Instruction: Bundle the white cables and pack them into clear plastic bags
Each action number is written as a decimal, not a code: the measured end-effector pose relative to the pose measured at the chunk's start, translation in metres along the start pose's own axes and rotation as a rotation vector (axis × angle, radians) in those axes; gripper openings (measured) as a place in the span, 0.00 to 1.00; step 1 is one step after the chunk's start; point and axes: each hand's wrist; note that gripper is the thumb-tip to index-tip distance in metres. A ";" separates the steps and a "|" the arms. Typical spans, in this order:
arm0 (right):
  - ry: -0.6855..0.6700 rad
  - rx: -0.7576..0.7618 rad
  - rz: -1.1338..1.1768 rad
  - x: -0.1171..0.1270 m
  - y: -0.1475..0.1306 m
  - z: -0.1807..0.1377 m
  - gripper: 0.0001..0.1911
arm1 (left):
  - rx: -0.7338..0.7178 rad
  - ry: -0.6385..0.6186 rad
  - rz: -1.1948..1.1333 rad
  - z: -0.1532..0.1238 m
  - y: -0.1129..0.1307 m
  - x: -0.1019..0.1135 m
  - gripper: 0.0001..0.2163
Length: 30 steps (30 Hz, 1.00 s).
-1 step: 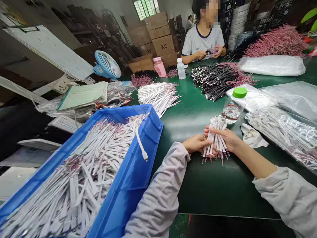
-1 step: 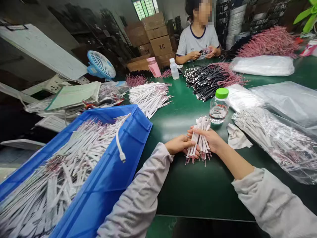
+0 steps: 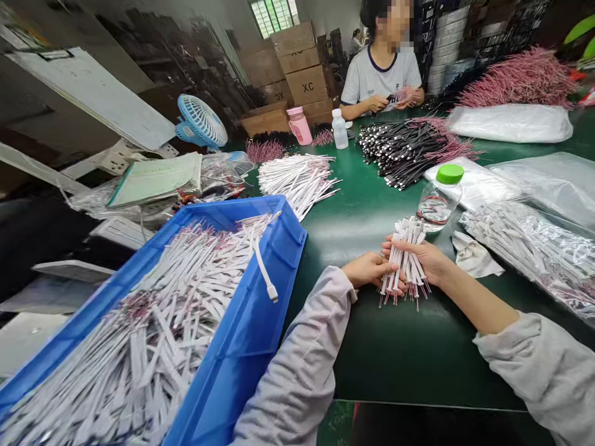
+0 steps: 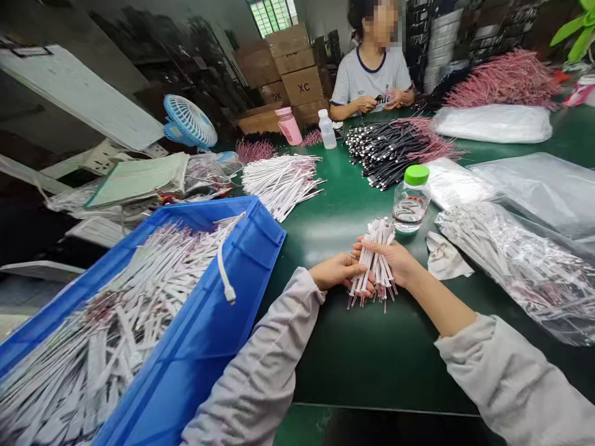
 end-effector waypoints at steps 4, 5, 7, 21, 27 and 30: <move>-0.012 -0.005 0.025 0.002 0.001 0.000 0.08 | -0.003 -0.002 0.007 0.001 0.000 0.001 0.26; -0.015 -0.003 0.026 0.001 0.001 0.000 0.08 | -0.002 -0.001 0.008 0.001 0.000 0.002 0.25; -0.021 0.007 0.019 0.000 0.001 0.000 0.08 | -0.002 0.002 0.010 0.000 0.000 0.002 0.25; -0.097 0.016 0.035 0.001 0.005 0.005 0.16 | 0.020 0.038 0.157 -0.008 0.006 0.002 0.28; -0.124 0.076 0.008 0.000 0.009 0.012 0.18 | -0.129 0.474 0.356 -0.025 0.039 0.012 0.23; -0.142 0.109 -0.018 0.002 0.013 0.017 0.20 | -0.357 0.562 0.251 -0.044 0.078 -0.006 0.18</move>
Point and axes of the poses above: each hand's wrist, its own z-axis towards the middle knuckle, its own x-axis out of the back of the hand, y = z × x, and after that the axes turned 9 degrees about z, right-handed
